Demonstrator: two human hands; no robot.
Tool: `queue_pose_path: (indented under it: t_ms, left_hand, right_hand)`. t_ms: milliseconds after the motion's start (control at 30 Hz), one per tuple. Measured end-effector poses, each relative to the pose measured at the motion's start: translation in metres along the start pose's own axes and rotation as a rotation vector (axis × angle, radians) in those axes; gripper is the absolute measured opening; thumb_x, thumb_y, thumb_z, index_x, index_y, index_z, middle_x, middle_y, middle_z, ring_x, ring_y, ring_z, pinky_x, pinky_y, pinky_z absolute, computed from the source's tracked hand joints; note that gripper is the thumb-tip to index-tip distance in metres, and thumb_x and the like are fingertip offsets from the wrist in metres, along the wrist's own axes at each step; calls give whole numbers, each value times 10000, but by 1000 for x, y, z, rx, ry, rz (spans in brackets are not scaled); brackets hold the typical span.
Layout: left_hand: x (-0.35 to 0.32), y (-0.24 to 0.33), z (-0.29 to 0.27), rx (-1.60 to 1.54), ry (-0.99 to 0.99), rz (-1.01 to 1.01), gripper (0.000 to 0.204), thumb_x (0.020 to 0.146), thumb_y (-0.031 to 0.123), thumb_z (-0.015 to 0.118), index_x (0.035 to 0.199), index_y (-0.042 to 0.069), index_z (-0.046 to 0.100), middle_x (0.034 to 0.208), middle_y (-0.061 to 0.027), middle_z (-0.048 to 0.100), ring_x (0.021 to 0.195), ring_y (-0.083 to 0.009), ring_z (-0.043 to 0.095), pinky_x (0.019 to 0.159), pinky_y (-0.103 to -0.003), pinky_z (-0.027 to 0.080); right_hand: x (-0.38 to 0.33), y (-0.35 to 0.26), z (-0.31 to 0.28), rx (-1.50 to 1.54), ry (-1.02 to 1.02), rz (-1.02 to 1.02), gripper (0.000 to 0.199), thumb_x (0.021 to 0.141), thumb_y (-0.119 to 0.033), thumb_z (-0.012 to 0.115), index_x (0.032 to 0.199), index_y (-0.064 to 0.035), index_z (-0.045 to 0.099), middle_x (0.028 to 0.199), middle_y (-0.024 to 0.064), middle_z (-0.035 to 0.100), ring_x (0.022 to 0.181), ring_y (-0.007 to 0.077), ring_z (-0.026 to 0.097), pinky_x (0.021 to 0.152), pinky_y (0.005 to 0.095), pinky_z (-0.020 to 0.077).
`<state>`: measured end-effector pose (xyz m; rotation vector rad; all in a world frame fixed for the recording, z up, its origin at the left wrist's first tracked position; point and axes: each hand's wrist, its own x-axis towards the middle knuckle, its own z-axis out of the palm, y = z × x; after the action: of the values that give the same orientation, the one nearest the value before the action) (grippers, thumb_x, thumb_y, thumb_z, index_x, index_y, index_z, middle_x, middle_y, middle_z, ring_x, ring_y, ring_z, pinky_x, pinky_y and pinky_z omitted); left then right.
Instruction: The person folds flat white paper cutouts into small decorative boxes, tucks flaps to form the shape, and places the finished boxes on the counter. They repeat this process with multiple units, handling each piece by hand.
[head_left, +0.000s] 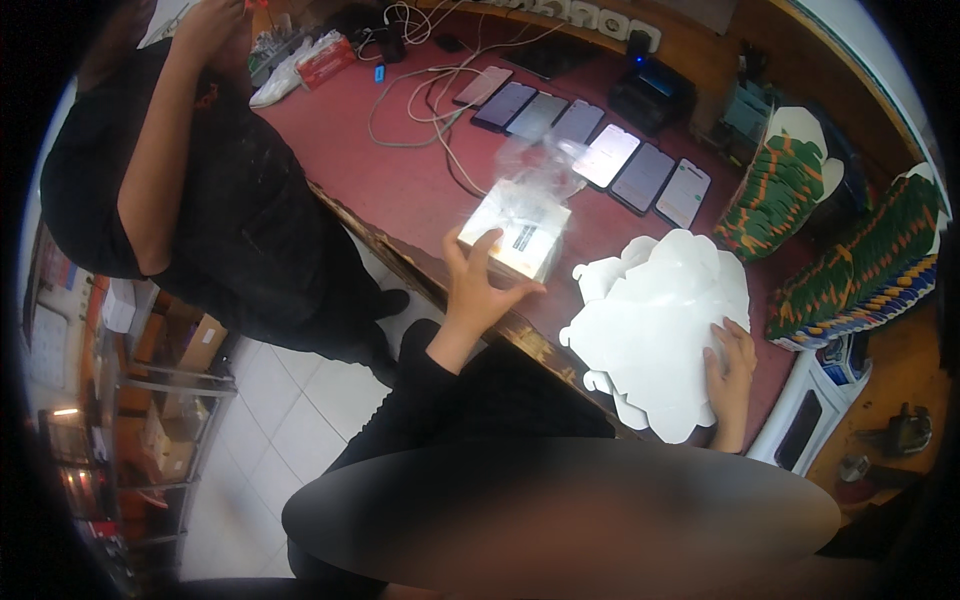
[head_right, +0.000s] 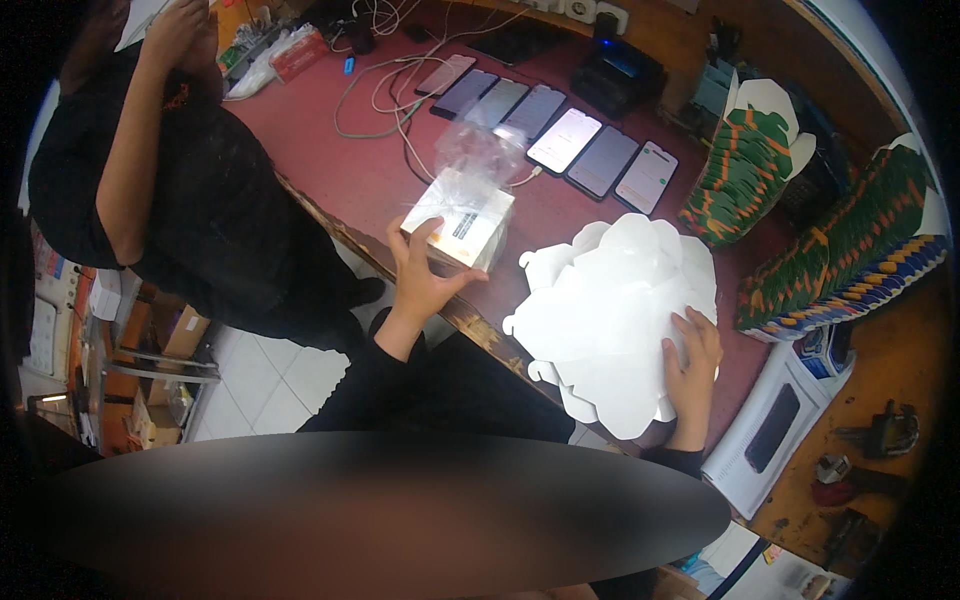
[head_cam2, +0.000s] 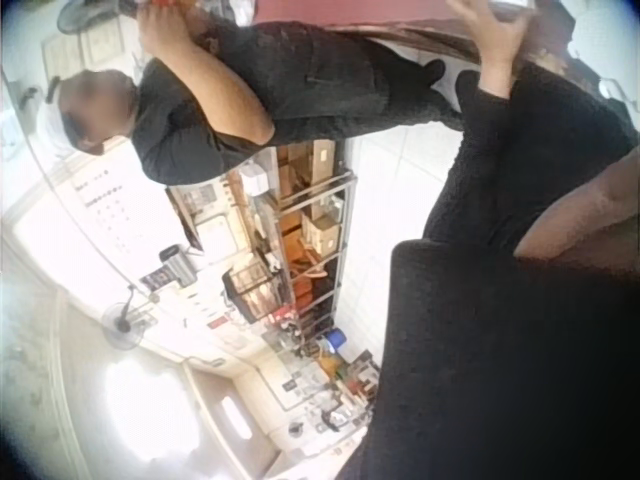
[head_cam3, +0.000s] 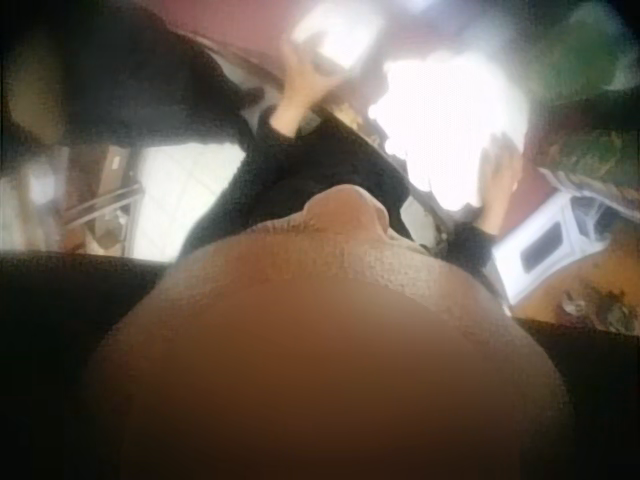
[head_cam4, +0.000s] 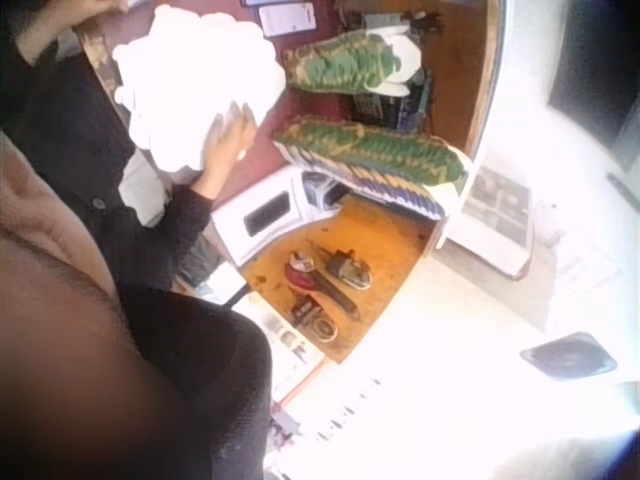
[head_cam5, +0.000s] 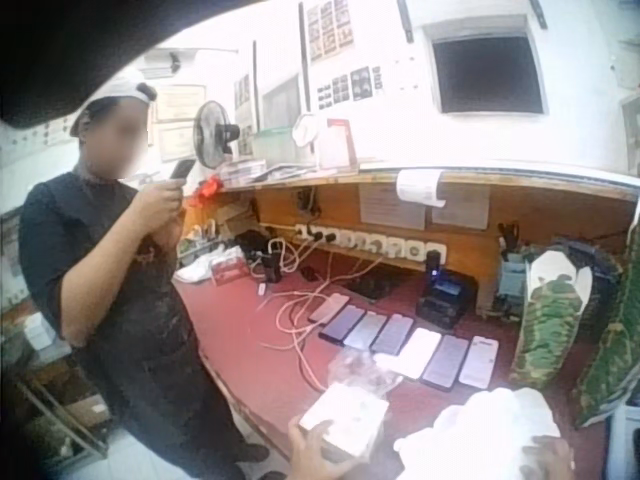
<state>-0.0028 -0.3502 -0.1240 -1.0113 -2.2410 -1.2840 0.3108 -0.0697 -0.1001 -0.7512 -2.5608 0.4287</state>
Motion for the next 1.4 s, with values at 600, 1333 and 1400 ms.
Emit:
queue_pose_path:
  t_ms: [600,1333,1400]
  left_hand:
    - [92,17,-31,129,-499,504,612,697,548,816,1153,148,739,1256,-113,603,1220,-325,501,1043,-485,348]
    - [41,56,-55,358,-372,162,560,872,313,745,1359,59,634,1289,-107,675,1059,-267,574,900,-417,447]
    - [40,63,-58,399,-397,163,618,871,330,744,1398,46,592,1335,-125,651,1048,-280,566,895,-411,449]
  right_hand:
    - [2,-3,-2,-13,-8,51,384,876,-64,653,1258,-98,668,1407,122,572,1344,332,482,1142,447,309]
    - [3,-2,-1,-4,-27,80,381,891,-128,650,1271,-107,661,1425,107,557,1364,330,462,1161,465,283]
    - [3,-3,-2,2,-29,70,381,895,-132,646,1275,-108,658,1429,104,555,1366,330,459,1162,466,281]
